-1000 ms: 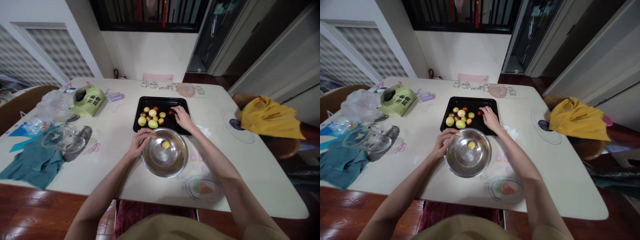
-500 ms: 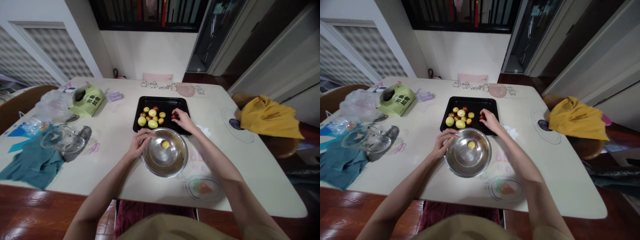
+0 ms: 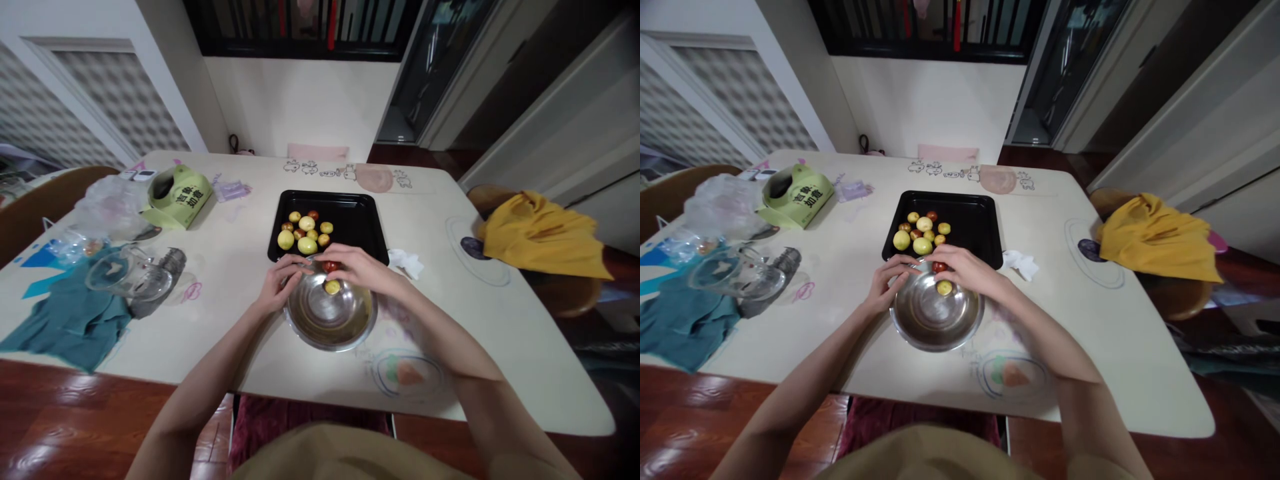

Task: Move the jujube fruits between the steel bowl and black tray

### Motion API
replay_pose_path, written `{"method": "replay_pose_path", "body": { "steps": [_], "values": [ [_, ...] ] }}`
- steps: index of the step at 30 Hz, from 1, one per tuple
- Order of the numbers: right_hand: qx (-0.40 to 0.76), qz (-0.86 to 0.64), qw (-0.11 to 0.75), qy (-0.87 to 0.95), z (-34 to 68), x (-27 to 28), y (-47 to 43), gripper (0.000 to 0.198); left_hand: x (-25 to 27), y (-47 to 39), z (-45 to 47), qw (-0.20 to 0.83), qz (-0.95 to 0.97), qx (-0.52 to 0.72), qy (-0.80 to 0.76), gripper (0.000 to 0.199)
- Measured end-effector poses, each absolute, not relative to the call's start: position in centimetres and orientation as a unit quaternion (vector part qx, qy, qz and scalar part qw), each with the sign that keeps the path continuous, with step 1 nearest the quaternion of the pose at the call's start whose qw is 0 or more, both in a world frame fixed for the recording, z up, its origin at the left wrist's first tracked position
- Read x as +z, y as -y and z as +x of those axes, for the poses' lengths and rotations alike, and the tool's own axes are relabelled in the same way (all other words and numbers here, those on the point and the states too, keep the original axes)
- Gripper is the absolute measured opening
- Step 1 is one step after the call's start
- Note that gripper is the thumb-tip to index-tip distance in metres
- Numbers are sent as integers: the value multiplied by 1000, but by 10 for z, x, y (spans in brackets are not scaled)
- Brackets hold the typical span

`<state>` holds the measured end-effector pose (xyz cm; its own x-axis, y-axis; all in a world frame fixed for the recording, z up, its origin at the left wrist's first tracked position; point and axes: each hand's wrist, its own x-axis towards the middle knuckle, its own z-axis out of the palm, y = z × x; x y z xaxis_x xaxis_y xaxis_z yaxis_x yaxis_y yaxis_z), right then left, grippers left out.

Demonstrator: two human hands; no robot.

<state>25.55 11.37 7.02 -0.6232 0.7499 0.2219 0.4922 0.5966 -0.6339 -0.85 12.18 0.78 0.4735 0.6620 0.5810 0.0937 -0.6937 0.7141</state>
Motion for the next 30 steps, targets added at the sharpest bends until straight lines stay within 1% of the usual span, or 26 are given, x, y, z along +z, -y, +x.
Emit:
{"method": "replay_pose_path", "body": {
  "steps": [5, 10, 15, 19, 22, 26, 30],
  "values": [
    [272, -365, 184, 871, 242, 61, -104, 30, 7, -123, -9, 310, 804, 451, -233, 36],
    [267, -321, 158, 895, 234, 52, -103, 26, 5, -124, -9, 307, 805, 456, -222, 33],
    [236, -322, 114, 910, 228, 47, -98, 29, 4, -124, -9, 311, 800, 461, -225, 33],
    [220, -344, 107, 907, 226, 46, -93, 27, 4, -123, -8, 309, 801, 456, -235, 34],
    [208, -323, 93, 918, 225, 44, -94, 24, 4, -123, -8, 304, 802, 456, -237, 34],
    [182, -309, 69, 931, 224, 39, -98, 28, 3, -124, -8, 299, 802, 463, -231, 31],
    [167, -316, 66, 931, 222, 36, -98, 25, 3, -123, -8, 300, 801, 465, -227, 30]
  ]
}}
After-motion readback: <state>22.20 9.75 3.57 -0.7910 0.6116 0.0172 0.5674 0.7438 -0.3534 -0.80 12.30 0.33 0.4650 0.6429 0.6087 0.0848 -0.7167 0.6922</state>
